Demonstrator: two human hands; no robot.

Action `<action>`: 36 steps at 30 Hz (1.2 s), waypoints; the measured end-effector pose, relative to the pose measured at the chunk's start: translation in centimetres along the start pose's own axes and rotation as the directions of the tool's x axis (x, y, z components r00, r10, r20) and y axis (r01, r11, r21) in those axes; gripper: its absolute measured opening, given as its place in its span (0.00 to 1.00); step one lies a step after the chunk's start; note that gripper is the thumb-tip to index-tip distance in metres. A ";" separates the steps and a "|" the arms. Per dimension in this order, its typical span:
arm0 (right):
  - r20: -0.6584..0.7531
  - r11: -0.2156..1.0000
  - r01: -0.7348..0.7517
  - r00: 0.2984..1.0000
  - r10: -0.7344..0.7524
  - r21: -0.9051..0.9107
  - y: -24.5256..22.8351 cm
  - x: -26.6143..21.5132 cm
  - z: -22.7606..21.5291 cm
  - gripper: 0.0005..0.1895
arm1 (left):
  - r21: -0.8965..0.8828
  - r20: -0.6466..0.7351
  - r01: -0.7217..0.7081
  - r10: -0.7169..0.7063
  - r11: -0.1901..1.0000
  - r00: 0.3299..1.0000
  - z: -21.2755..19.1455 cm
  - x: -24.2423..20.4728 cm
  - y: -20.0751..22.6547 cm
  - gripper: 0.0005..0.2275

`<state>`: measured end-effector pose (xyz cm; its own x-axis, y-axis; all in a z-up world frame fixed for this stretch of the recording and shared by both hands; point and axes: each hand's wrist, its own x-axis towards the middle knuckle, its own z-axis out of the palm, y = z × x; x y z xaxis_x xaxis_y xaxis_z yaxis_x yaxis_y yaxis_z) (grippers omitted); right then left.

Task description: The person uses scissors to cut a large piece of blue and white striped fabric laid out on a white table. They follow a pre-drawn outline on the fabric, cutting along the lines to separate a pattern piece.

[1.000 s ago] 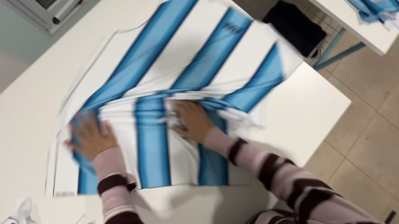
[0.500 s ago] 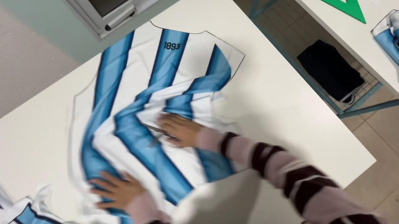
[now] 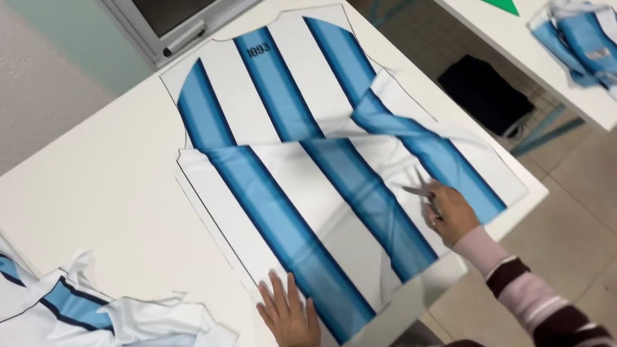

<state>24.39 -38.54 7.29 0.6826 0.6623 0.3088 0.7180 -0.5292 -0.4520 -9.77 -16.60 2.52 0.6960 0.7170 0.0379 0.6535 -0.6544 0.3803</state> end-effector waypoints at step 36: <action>-0.053 0.997 -0.076 0.996 0.077 0.022 9.7 -13.5 -4.5 0.25 | -0.137 -0.054 0.087 -0.095 0.987 0.994 -5.9 -14.3 3.4 0.17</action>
<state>22.74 -55.01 2.50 0.7422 0.5905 0.3170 0.6609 -0.5665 -0.4923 -19.23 -27.68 8.68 0.6134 0.7881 0.0514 0.6647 -0.5503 0.5054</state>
